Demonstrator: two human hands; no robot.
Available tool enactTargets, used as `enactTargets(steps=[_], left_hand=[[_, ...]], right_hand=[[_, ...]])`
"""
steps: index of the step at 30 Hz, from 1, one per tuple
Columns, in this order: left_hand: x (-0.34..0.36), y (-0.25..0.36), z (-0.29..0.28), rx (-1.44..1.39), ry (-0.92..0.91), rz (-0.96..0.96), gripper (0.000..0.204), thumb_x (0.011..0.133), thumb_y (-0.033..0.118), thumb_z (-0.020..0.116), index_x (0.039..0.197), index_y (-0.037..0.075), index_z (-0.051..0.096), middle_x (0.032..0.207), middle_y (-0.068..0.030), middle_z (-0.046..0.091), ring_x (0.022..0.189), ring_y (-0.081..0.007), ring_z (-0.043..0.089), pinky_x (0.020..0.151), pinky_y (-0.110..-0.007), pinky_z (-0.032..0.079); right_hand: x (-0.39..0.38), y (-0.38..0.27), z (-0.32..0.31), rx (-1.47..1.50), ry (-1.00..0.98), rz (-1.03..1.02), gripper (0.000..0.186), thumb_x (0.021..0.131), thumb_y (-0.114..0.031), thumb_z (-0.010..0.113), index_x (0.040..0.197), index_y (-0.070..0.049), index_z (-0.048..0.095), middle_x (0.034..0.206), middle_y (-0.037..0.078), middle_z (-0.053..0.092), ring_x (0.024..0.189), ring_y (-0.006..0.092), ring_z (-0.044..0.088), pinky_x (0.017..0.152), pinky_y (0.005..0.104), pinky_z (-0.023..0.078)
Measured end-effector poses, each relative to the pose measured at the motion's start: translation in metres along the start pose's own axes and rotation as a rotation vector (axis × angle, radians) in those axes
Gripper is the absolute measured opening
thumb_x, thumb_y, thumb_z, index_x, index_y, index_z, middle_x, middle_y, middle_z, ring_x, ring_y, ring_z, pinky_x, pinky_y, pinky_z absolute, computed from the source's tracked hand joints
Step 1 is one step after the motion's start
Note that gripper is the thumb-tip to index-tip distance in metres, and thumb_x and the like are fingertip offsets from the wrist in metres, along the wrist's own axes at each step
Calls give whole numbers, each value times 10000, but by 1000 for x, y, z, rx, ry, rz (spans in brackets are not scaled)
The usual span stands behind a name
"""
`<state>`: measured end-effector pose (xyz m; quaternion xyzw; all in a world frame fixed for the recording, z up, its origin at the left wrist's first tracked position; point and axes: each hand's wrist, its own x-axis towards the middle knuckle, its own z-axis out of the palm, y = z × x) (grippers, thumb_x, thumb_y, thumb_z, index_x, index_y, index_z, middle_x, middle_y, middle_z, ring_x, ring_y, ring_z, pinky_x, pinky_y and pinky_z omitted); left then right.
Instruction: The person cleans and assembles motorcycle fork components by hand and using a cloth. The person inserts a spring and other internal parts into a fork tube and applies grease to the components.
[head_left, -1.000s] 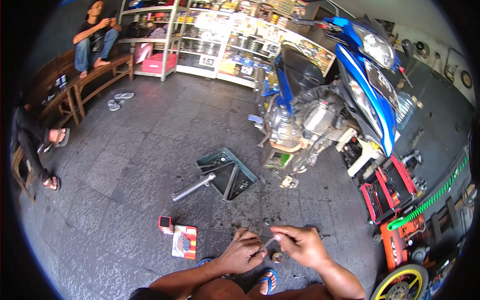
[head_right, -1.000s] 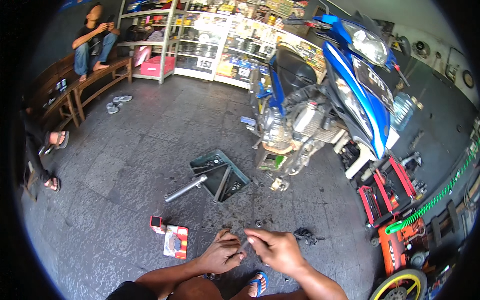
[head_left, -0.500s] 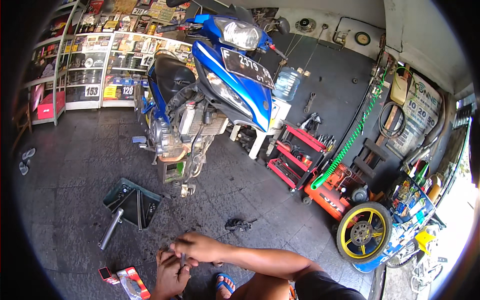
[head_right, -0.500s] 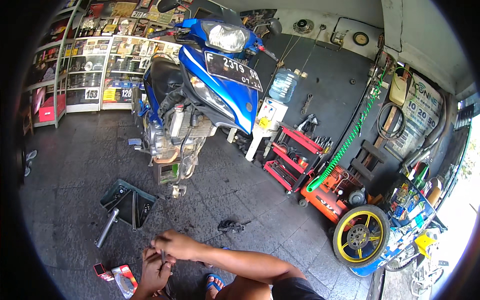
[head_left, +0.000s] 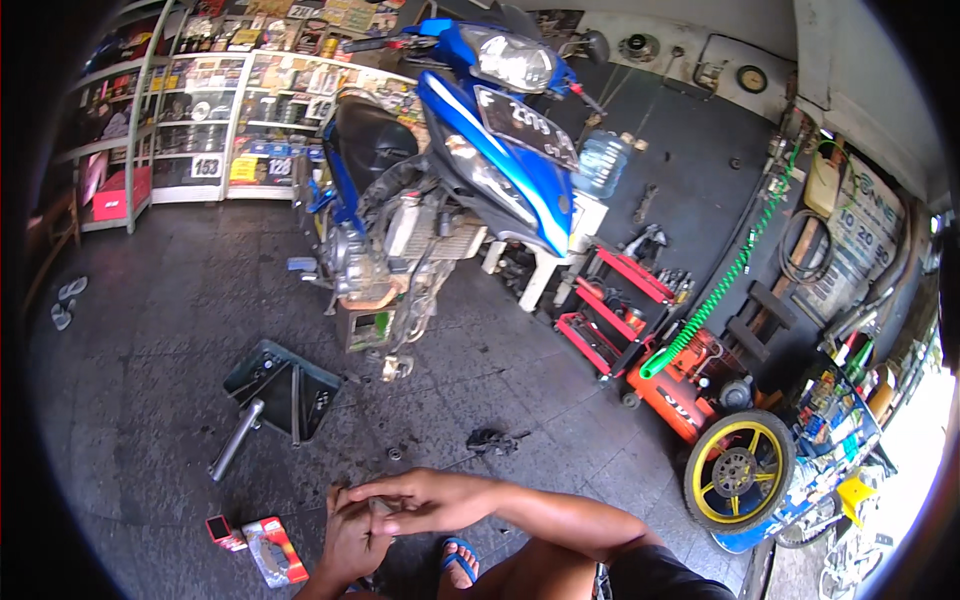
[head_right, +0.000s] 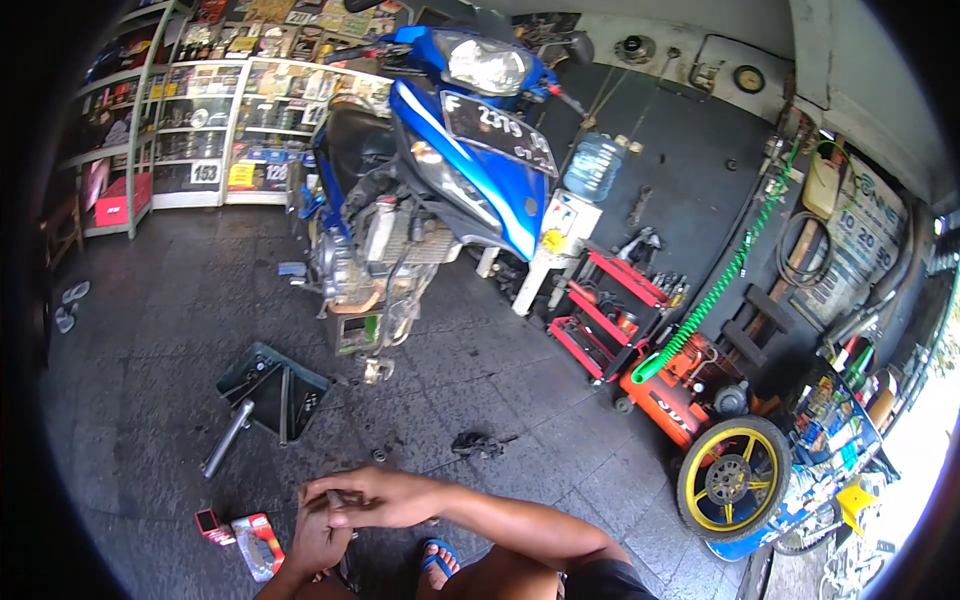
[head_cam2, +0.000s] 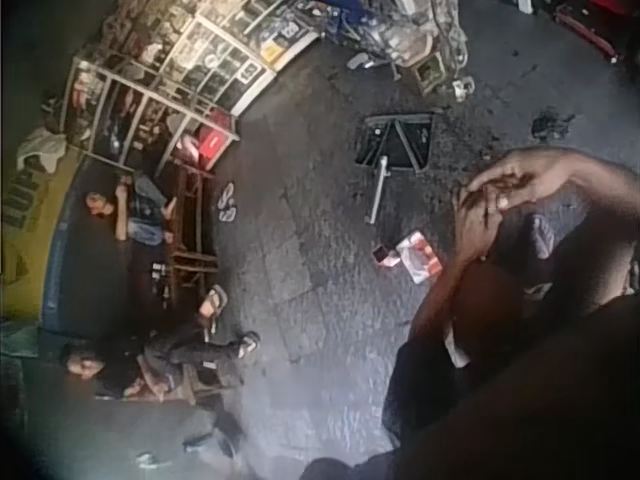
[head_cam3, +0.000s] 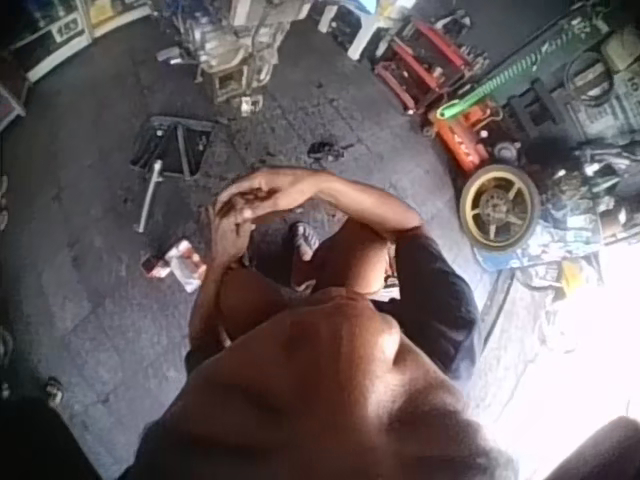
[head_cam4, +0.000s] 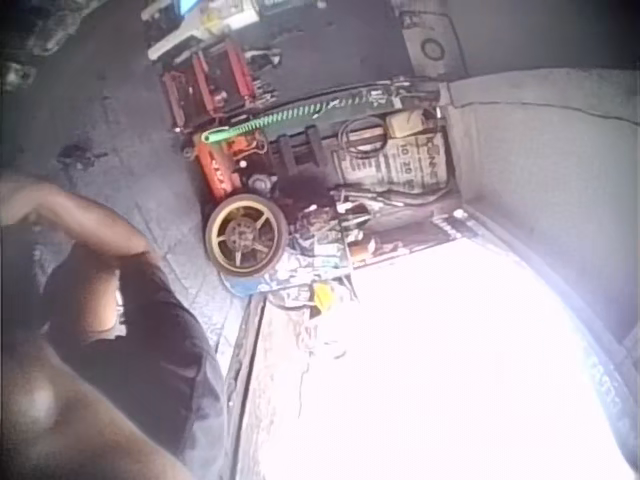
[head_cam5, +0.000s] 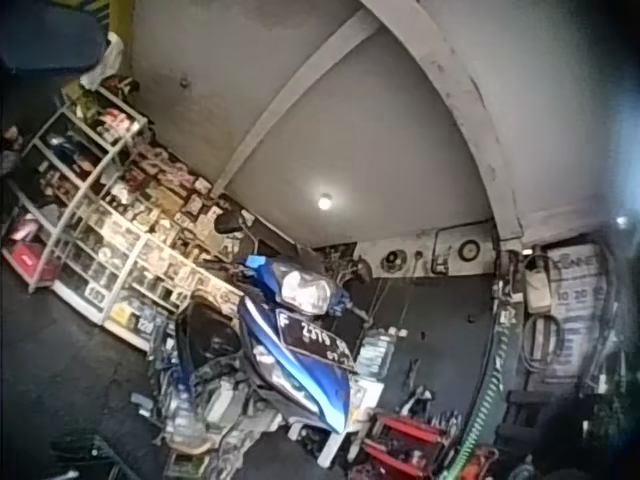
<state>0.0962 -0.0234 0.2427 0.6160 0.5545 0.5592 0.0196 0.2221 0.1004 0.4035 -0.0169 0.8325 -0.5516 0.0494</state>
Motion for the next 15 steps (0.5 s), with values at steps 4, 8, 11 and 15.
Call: enactTargets(steps=[4,8,11,15], left_hand=[[-2,6,-4,55,-57,-58,157,830,205,629,911,98,713,909,-90,692,976,-301,588,1021,-533,340],[3,10,-8,77,-38,-17,124,841,188,624,850,89,699,947,-68,691,1038,-303,570,1001,-468,352],[1,11,-13,97,-79,-62,118,850,177,617,834,91,694,890,-53,695,1043,-292,570,1018,-472,341],[0,7,-13,84,-88,-59,145,865,200,615,846,74,685,873,-63,688,1033,-280,571,1043,-509,319]], right_hand=[[12,19,-3,-415,50,7,374,1004,-333,617,1171,1,640,870,64,667,707,148,623,640,334,507],[27,32,6,179,233,211,340,1008,-349,580,1038,-18,655,671,26,607,501,128,543,473,315,431],[21,29,-1,339,307,336,300,1002,-318,579,1070,-41,674,732,68,670,566,106,600,523,270,468],[9,18,0,-179,361,27,286,977,-301,653,1092,-43,698,842,60,733,516,121,607,510,276,493]])
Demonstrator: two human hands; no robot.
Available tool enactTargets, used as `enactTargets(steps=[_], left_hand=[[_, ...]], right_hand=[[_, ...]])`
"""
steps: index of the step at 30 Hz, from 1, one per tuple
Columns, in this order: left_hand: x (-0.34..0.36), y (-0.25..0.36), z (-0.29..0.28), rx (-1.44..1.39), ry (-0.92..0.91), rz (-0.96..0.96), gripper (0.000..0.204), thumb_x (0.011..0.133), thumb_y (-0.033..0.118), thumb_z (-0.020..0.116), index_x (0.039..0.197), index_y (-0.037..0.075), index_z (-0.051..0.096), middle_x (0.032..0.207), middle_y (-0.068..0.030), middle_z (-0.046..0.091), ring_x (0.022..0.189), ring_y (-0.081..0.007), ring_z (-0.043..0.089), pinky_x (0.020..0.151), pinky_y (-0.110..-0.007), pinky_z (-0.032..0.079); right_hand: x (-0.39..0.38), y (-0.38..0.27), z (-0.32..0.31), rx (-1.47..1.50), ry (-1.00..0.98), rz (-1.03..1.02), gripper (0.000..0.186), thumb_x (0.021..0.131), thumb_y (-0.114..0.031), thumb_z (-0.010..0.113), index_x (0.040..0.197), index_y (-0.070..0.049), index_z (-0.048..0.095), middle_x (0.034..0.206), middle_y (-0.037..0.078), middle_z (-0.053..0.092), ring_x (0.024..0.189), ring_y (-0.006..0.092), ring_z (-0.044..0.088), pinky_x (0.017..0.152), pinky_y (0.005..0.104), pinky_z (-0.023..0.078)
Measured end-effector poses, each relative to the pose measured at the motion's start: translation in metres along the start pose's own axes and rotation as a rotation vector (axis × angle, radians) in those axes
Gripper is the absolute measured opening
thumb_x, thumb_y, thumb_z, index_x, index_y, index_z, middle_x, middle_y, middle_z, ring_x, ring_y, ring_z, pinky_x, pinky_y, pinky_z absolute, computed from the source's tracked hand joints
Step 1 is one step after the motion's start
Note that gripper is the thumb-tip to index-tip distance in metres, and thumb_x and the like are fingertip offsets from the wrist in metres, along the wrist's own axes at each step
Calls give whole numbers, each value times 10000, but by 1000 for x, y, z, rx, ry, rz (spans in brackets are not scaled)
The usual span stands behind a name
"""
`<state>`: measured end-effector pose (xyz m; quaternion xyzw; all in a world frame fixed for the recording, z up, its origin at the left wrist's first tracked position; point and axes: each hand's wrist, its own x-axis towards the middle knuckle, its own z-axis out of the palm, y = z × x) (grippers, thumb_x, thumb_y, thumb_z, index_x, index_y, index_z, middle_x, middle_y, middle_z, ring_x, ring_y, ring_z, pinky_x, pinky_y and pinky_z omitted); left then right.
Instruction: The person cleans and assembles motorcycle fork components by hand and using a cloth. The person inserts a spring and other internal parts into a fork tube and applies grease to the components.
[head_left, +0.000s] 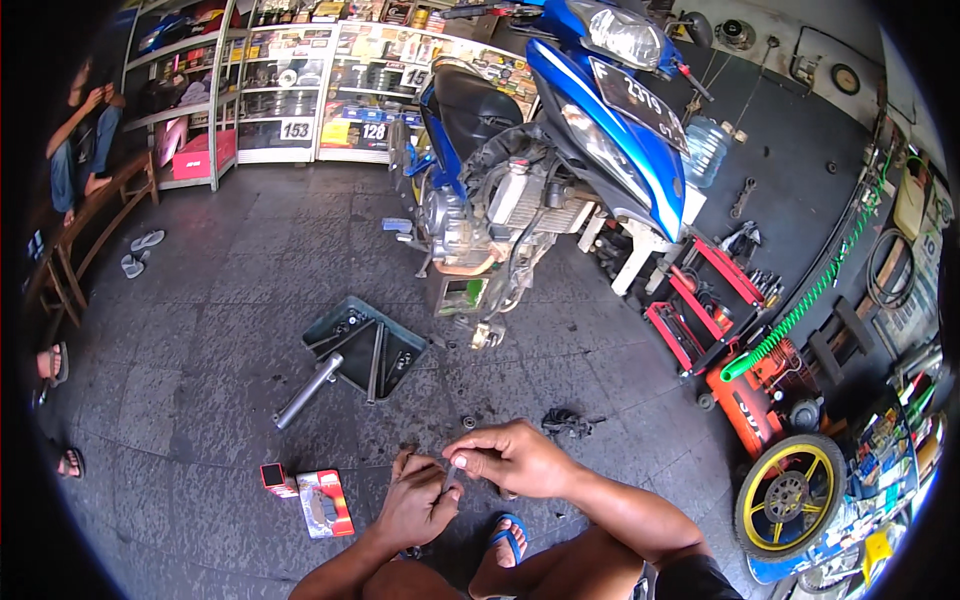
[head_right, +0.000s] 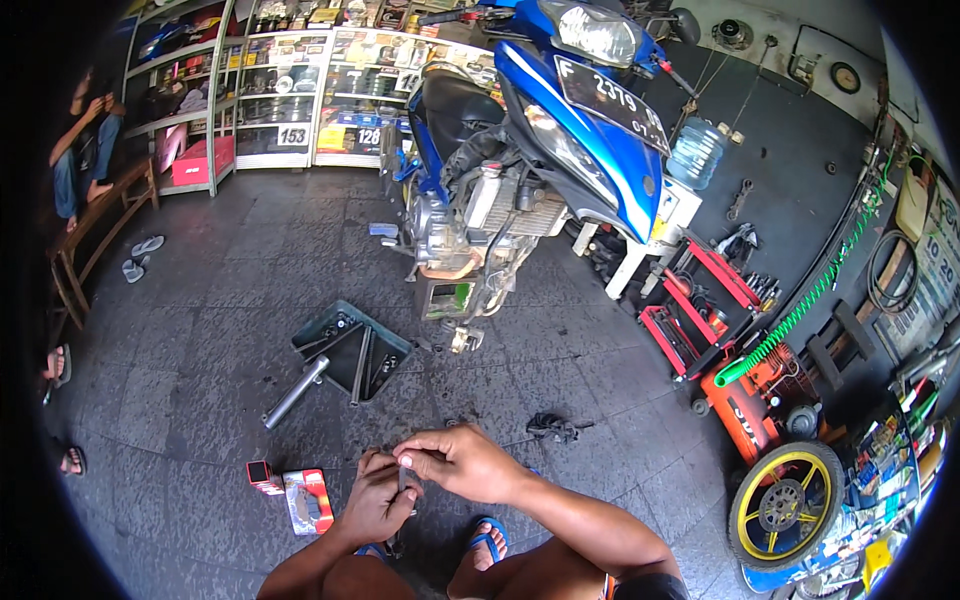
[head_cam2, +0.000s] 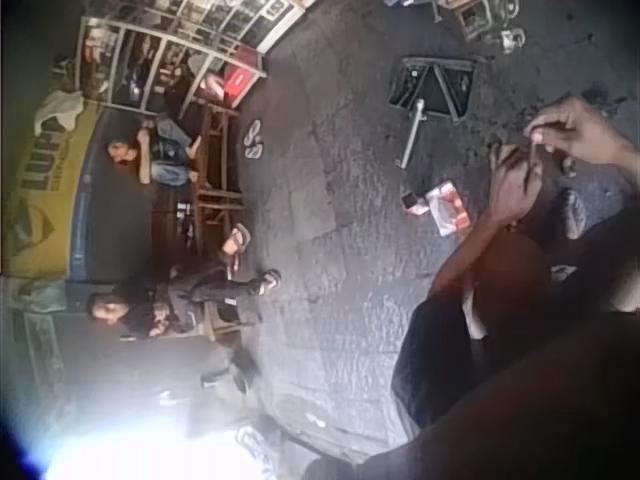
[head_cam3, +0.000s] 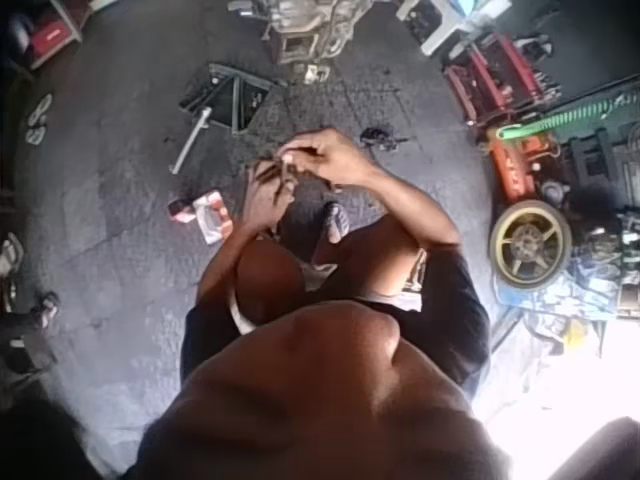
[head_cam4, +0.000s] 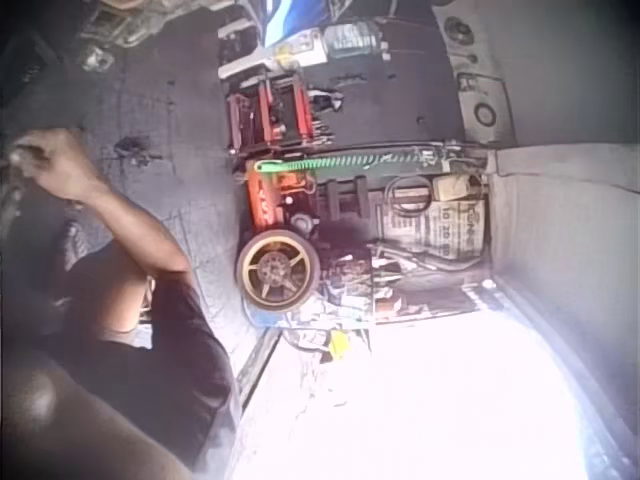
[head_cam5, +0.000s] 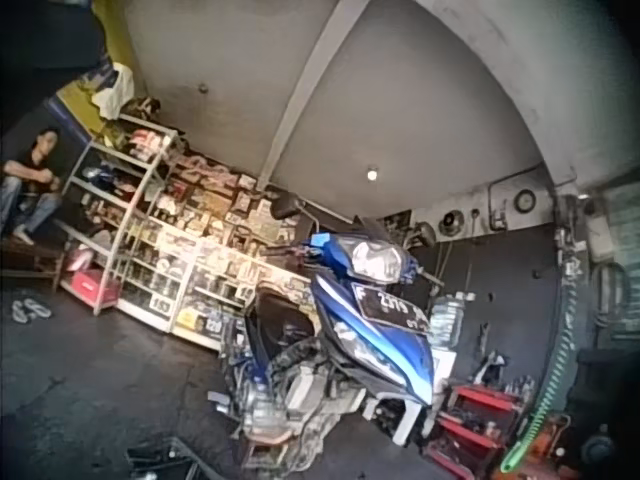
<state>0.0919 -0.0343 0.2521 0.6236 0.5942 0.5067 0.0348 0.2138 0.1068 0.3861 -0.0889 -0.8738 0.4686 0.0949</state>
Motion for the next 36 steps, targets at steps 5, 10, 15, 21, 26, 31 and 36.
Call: enactTargets(steps=[5,10,15,21,26,31,36], left_hand=[[4,-4,7,-21,44,-2,229,890,251,623,991,56,687,959,-104,692,1034,-296,578,1046,-559,311],[-3,-5,7,76,55,59,250,890,255,624,989,33,685,985,-134,690,1038,-320,587,1046,-569,317],[-1,0,7,-9,-53,-35,200,865,211,624,939,31,672,942,-123,679,1054,-316,583,1070,-564,303],[1,1,1,-20,23,3,150,868,201,604,876,75,685,873,-74,683,1013,-276,577,1052,-533,313],[5,-3,9,-23,-1,-14,178,882,218,585,849,72,682,885,-97,690,1015,-291,579,1053,-543,314],[0,-6,12,-62,10,9,233,882,227,582,990,46,683,970,-151,686,1013,-347,580,1062,-547,313],[0,0,15,29,47,15,225,869,178,590,1022,36,674,973,-123,686,1017,-340,587,1042,-537,328]], right_hand=[[-3,-12,11,-567,134,-93,312,981,-286,656,1168,-39,694,842,60,732,568,141,645,546,296,509],[5,-12,-1,-93,-217,-73,382,925,-394,699,989,-18,716,826,142,699,696,262,674,619,364,515],[19,3,16,22,-69,290,369,988,-367,617,924,-15,704,663,63,639,554,117,591,553,311,479],[11,11,-5,238,-108,180,287,1013,-286,590,1078,-22,681,755,72,686,689,127,653,619,289,501],[-4,-13,6,-534,66,-85,239,949,-203,665,1138,-60,694,818,169,721,727,315,713,655,409,557],[-1,-8,-3,172,-281,-92,325,955,-346,654,1124,-72,696,841,218,701,777,351,702,639,412,539],[10,12,6,-625,-86,-146,473,965,-455,632,953,14,688,715,53,644,593,158,613,568,379,502]])
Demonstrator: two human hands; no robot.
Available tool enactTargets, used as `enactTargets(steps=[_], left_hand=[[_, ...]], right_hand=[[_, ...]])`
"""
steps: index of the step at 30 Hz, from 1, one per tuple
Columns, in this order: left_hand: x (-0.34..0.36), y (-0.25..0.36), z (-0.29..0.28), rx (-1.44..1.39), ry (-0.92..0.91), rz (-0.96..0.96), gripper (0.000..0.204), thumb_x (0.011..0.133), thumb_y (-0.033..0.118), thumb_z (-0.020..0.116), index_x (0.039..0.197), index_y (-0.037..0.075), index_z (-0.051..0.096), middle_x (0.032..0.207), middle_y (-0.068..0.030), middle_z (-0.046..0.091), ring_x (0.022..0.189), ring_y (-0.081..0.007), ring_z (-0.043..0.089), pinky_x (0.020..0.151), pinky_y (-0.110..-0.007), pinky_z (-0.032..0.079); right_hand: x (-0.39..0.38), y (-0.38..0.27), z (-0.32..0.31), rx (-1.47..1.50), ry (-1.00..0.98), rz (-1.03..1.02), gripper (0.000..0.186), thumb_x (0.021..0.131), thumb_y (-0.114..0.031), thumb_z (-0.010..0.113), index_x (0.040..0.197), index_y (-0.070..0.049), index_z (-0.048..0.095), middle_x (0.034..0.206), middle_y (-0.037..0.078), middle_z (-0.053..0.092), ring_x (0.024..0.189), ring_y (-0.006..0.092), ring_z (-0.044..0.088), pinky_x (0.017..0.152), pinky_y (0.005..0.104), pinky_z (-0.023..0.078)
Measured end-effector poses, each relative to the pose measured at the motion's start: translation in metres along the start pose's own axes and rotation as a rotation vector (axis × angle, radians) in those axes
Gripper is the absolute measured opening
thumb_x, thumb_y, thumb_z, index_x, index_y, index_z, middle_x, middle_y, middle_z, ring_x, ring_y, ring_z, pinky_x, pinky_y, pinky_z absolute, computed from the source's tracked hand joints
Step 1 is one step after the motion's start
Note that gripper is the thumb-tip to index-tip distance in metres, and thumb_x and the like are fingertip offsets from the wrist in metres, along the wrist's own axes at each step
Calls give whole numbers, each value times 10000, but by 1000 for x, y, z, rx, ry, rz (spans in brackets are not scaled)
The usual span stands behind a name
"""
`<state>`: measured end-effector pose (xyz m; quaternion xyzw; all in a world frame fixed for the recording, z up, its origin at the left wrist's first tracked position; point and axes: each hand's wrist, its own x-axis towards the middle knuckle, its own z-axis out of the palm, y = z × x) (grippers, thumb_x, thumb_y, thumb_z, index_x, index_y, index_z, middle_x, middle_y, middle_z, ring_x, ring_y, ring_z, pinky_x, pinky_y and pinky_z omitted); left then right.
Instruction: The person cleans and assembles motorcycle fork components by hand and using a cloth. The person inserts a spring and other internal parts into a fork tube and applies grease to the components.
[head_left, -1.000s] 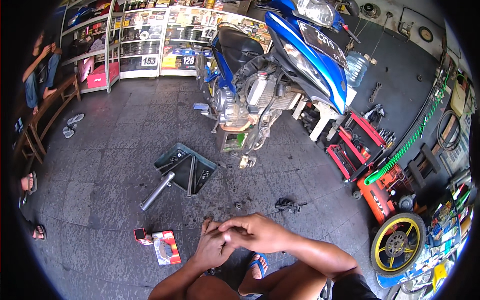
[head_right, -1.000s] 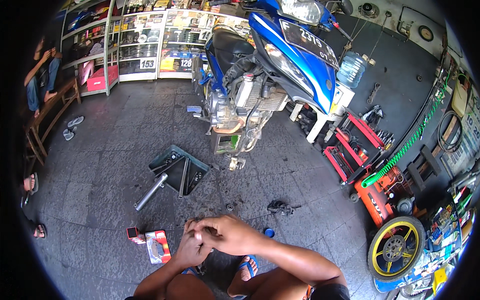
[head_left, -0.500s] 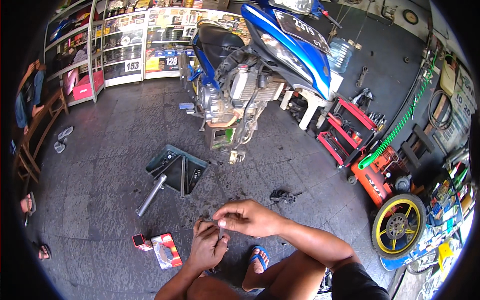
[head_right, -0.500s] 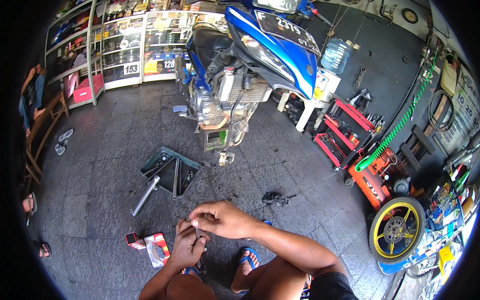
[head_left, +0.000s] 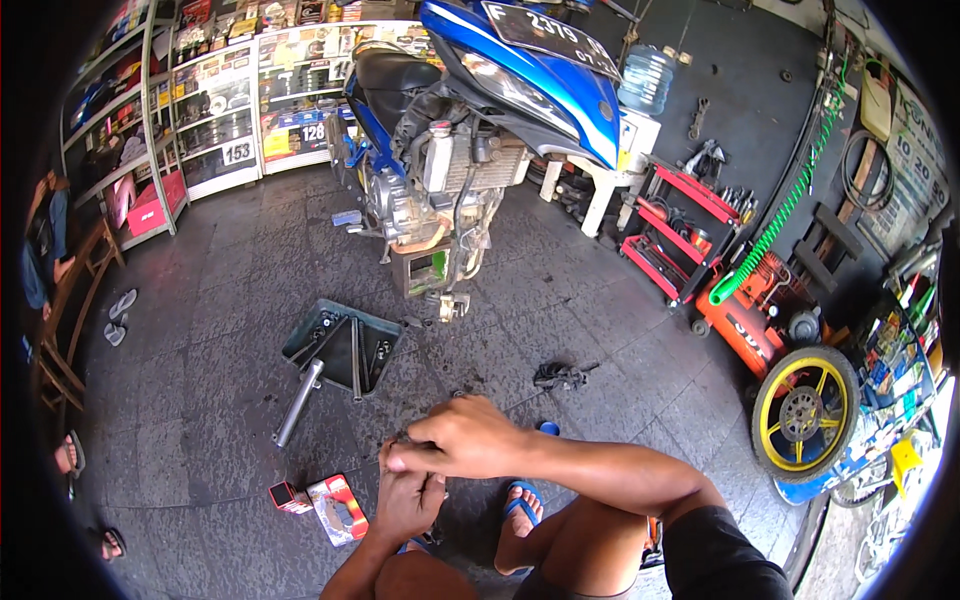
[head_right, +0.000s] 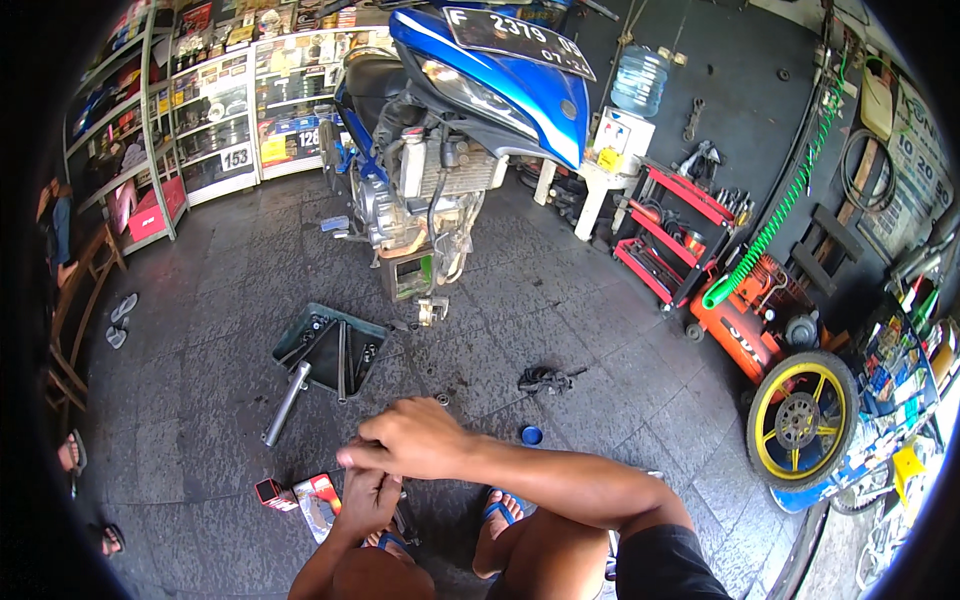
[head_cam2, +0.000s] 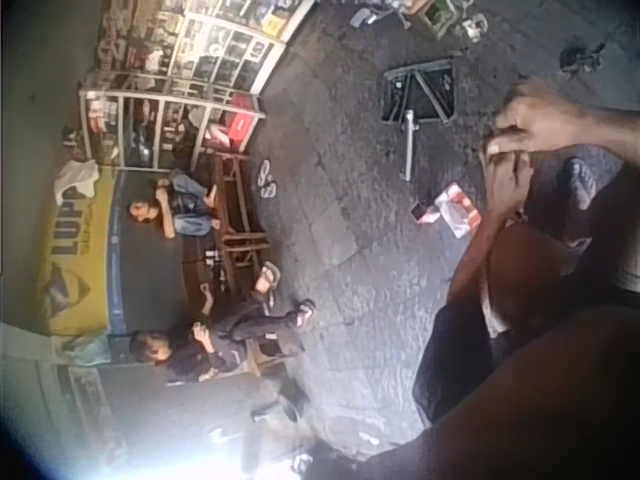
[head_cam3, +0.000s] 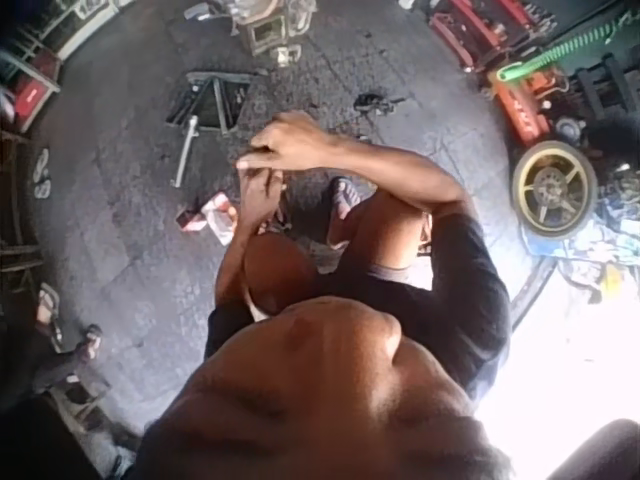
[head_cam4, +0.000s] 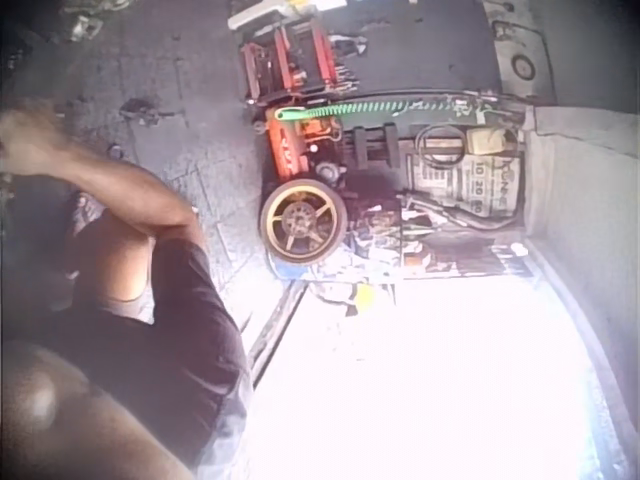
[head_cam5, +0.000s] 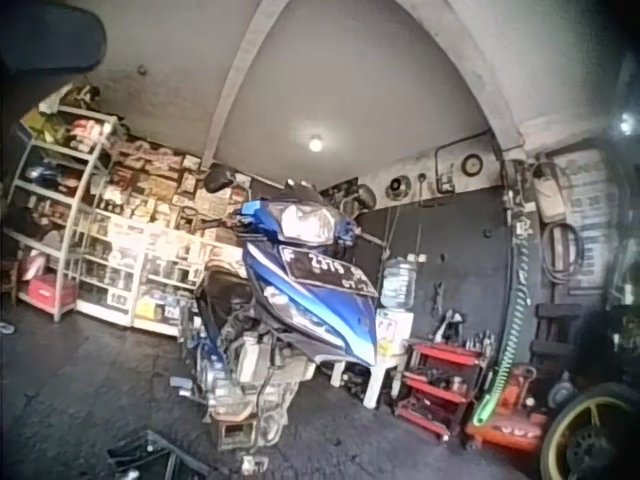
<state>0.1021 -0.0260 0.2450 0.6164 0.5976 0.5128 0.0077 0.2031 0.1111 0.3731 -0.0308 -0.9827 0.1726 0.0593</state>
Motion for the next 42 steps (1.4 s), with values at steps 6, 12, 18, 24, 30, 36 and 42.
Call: enactTargets(steps=[6,12,18,24,30,36,42], left_hand=[[3,5,-9,-39,-39,-45,140,863,165,584,863,59,676,885,-75,692,1005,-290,583,1030,-515,336],[7,0,-6,-10,-51,-45,148,860,165,590,895,46,671,886,-90,689,1010,-308,578,1019,-523,339],[6,3,-6,-68,1,-16,196,849,155,595,981,44,690,946,-129,686,1034,-337,571,1012,-538,340],[6,7,-7,-28,-81,-21,172,853,152,585,948,50,686,920,-93,694,1041,-315,576,1022,-512,335],[6,9,-11,-56,-37,-90,139,867,165,588,876,56,674,869,-73,690,1018,-280,578,1032,-488,323],[7,0,-4,-7,-40,-79,153,856,179,599,888,47,671,912,-131,682,1018,-332,574,1012,-553,323],[0,-1,-5,-55,-62,-83,232,842,176,607,1015,40,682,987,-148,693,1031,-353,596,1073,-585,295]], right_hand=[[9,9,6,1097,-87,449,321,1010,-326,588,975,-25,696,764,51,667,565,127,584,568,330,505],[-11,-14,-10,-14,172,95,230,961,-261,618,1100,-106,715,780,167,711,729,308,711,639,423,563],[-4,-17,-20,643,-29,-85,338,947,-415,640,1038,-98,714,619,153,629,621,364,656,604,443,499],[15,-3,-3,288,-83,171,411,954,-427,598,946,-42,742,764,156,718,665,310,699,662,459,540],[9,10,-3,1085,-200,412,286,1021,-267,556,1051,-10,678,740,76,700,674,125,671,590,284,515],[-7,-19,-18,164,68,140,258,992,-272,584,1118,-73,689,833,177,721,790,318,715,722,427,556],[-4,-14,-21,601,-98,-60,407,962,-424,605,1077,-44,700,816,163,730,756,367,707,740,444,549]])
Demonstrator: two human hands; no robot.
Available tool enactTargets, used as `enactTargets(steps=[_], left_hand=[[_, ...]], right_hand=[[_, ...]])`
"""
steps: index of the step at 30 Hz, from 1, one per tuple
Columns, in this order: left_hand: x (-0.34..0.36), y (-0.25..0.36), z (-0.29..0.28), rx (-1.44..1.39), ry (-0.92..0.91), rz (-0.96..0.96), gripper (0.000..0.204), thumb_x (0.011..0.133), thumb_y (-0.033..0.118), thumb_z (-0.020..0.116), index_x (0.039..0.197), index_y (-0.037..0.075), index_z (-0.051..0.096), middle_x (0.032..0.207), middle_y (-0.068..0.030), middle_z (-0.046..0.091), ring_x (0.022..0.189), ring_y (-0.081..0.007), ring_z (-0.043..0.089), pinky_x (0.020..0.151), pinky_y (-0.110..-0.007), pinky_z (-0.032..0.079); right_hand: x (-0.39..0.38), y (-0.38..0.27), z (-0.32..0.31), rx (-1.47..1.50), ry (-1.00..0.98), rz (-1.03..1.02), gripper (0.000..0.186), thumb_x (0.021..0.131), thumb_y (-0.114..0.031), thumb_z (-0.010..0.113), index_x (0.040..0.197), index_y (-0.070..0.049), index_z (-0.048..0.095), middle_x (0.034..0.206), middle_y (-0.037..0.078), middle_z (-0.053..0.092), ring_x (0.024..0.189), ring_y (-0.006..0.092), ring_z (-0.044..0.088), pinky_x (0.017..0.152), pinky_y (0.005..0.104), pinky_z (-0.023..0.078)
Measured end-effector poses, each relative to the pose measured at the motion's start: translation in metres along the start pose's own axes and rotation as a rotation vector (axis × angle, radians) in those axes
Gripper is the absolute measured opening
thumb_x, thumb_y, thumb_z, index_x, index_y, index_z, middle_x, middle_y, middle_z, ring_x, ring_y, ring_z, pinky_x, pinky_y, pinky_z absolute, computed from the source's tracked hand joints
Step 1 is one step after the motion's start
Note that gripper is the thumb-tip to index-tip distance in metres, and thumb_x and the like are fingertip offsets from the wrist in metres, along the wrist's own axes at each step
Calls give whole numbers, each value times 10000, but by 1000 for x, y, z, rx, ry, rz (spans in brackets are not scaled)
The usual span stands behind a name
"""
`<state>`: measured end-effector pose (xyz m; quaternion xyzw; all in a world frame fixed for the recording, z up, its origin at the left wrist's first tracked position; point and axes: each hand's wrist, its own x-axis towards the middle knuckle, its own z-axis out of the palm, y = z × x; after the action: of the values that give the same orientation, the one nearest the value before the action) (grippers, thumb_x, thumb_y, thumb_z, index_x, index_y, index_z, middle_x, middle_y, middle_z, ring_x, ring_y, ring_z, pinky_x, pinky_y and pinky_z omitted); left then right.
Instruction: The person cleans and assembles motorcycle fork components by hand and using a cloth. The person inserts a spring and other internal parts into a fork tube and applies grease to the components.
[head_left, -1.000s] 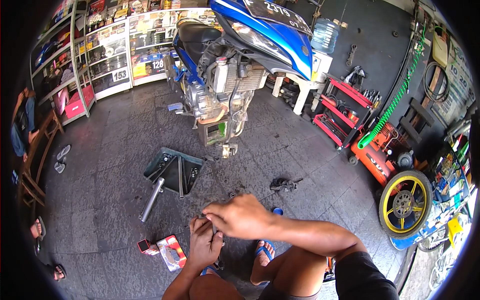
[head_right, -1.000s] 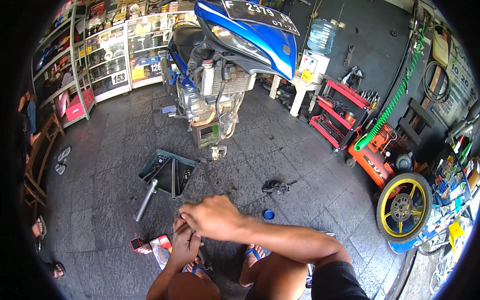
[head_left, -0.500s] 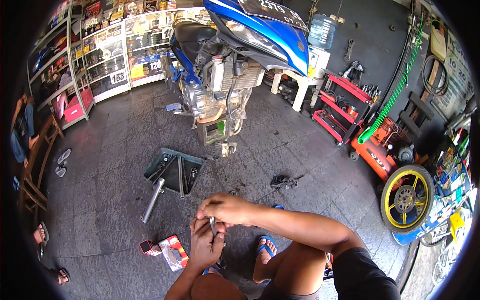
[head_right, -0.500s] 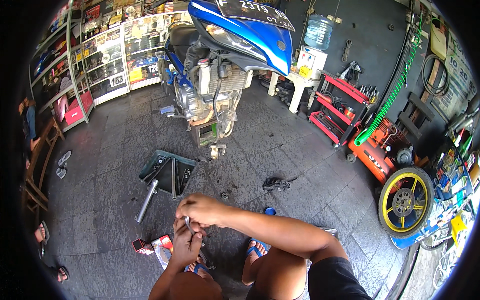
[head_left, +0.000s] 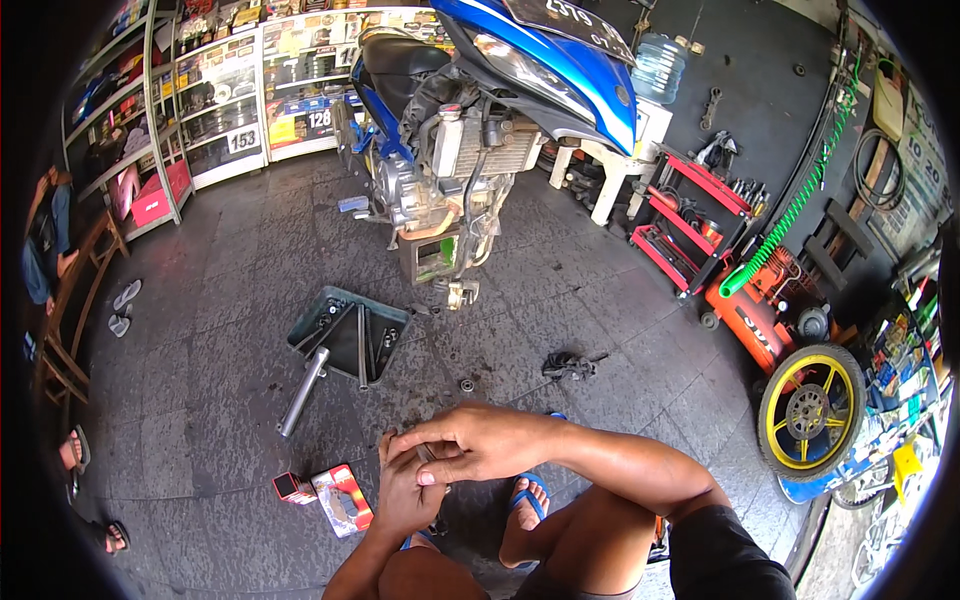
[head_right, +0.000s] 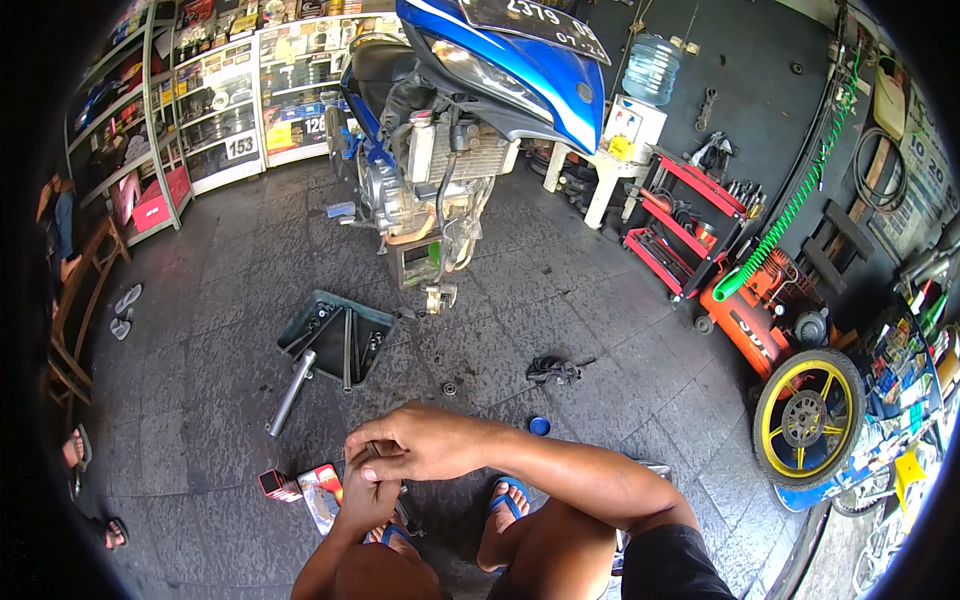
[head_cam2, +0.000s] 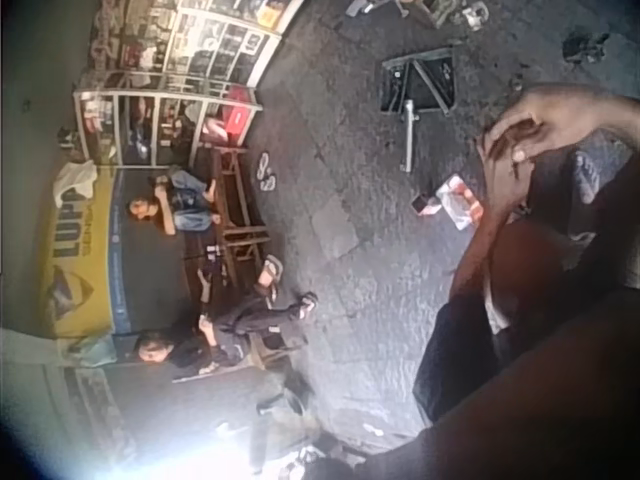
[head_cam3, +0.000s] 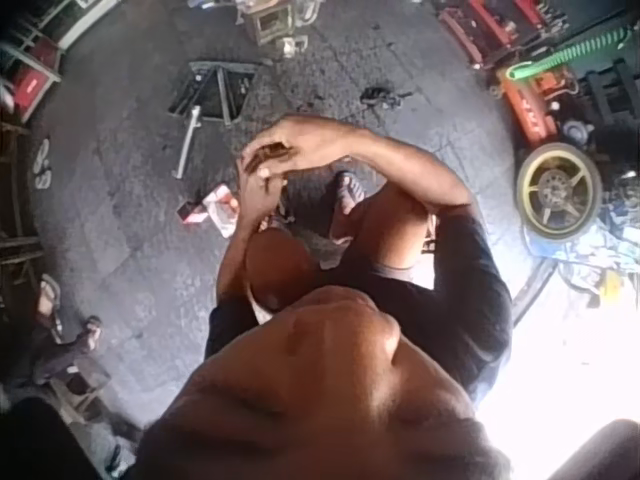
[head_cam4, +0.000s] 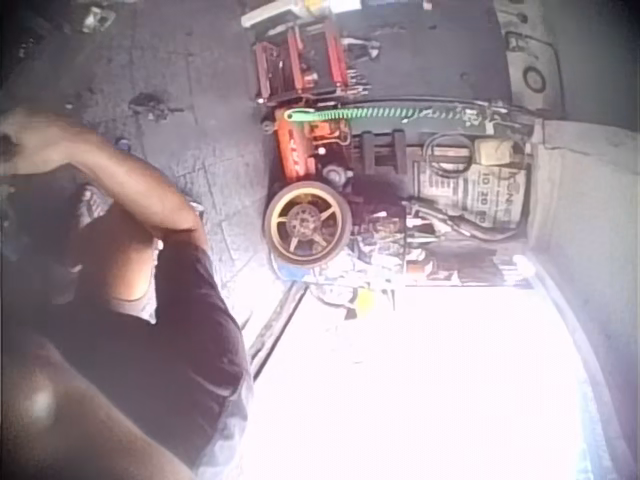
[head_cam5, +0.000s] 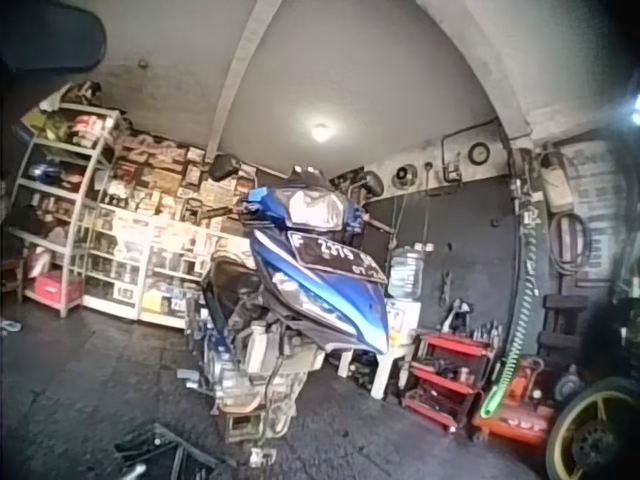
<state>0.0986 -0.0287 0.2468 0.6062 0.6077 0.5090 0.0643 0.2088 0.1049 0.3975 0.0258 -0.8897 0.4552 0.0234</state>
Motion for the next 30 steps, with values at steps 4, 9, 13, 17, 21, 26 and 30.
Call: enactTargets(steps=[4,9,13,17,21,26,30], left_hand=[[1,4,2,31,17,59,233,838,168,609,1011,30,684,975,-137,693,1030,-338,598,1074,-566,297],[2,4,-2,29,41,46,135,850,179,600,863,67,674,891,-82,690,1014,-295,586,1056,-533,308],[0,1,-5,22,49,67,138,857,184,589,859,71,669,884,-70,687,997,-287,577,1059,-536,300],[5,-5,3,44,46,39,146,858,184,596,871,59,671,909,-103,689,991,-295,578,1045,-541,309],[2,-9,1,30,96,145,135,835,168,623,889,56,678,943,-114,695,986,-312,589,1030,-568,320],[-7,-2,-5,31,-24,144,156,793,227,687,887,104,708,967,-85,699,1063,-284,589,1103,-583,270],[-6,4,-6,1,-62,109,301,683,320,804,898,127,722,952,-59,700,1082,-271,584,1132,-590,242]], right_hand=[[10,19,10,-549,122,121,377,943,-375,659,1029,-11,699,667,110,685,589,255,662,598,404,532],[18,39,10,477,152,455,333,964,-332,642,975,-3,695,757,81,688,586,181,633,602,380,529],[3,25,-1,121,148,-10,288,966,-297,626,1052,-30,692,792,112,713,636,235,684,649,398,550],[-4,-8,14,-630,252,177,245,934,-288,634,1070,-104,720,719,171,693,652,371,683,621,479,556],[-1,-2,-2,-179,-52,176,333,987,-209,614,1282,-55,622,947,141,734,839,199,712,734,372,551],[-1,40,-18,618,-446,76,538,1010,-172,625,1495,-30,441,1067,50,665,956,75,576,862,266,482],[4,54,-15,702,-619,77,579,953,-116,693,1475,-17,461,1087,57,658,974,103,591,884,286,488]])
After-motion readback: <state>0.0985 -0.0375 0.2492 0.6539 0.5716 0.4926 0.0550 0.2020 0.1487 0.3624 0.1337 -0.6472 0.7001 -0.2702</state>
